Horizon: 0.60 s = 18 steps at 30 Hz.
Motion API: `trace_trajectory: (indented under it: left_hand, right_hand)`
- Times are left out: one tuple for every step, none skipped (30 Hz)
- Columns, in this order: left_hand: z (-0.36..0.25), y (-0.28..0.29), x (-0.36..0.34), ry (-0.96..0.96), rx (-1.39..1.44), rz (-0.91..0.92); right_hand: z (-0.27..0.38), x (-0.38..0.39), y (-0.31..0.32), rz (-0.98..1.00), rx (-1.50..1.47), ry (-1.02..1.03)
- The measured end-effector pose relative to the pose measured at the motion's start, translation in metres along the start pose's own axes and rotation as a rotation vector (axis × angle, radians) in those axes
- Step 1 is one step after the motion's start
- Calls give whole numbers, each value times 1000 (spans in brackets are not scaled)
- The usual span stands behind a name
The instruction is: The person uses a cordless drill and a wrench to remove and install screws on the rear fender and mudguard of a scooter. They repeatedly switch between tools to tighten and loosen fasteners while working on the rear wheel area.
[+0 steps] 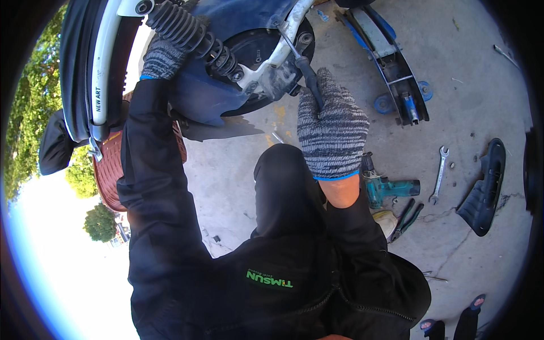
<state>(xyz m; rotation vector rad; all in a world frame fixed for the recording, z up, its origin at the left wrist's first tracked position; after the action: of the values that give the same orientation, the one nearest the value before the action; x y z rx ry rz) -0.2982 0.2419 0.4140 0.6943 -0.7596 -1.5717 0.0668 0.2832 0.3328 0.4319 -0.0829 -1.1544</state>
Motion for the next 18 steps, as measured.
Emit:
trace_trajectory:
  left_hand:
    - [7,-1,8,17,-12,23]
    - [18,-9,22,-15,-35,-50]
    - [19,-20,20,-33,-63,-53]
    - [20,-31,16,-52,-92,-58]
    - [25,-48,12,-50,-149,31]
    - [24,-50,16,-59,-193,74]
    - [25,-53,15,-70,-236,110]
    - [22,-55,14,-100,-252,83]
    - [21,-58,10,-100,-249,80]
    - [30,-50,20,-94,-271,109]
    - [39,-44,29,-56,-271,165]
    - [39,-44,29,-43,-258,168]
    - [35,-46,25,-28,-235,164]
    - [33,-48,22,-14,-213,163]
    - [31,-47,18,6,-192,154]
    - [28,-47,17,20,-170,146]
    - [27,-46,17,40,-149,141]
    - [26,-45,15,51,-133,138]
  right_hand:
    - [10,3,-3,9,36,34]
    - [16,7,-8,46,109,49]
    - [13,9,-11,33,122,27]
    - [10,11,-15,20,135,4]
    - [6,12,-16,6,148,-20]
    - [6,13,-13,-1,116,-36]
    - [6,12,-12,-11,114,-28]
    - [5,11,-11,-23,115,-22]
    - [5,8,-8,-41,117,-14]
    - [13,3,-8,57,191,-15]
    - [22,-3,-4,155,267,-14]
    - [26,-8,-2,243,368,-19]
    - [28,-13,1,255,382,77]
    - [25,-19,4,268,393,174]
    - [23,-24,10,278,408,277]
    - [20,-22,9,287,411,280]
    - [18,-20,9,295,412,285]
    - [19,-20,4,372,450,188]
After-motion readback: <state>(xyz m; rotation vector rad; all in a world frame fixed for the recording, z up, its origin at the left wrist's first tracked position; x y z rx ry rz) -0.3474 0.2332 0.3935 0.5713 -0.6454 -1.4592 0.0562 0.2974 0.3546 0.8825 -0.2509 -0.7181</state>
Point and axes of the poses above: each hand's wrist, its own x-axis away from the middle knuckle, its own y-axis out of the back of the hand, z = x × y, the point moved 6 cm from there along -x, towards the middle knuckle, and after that the axes turned 5 degrees about -x, right-handed, at the moved point
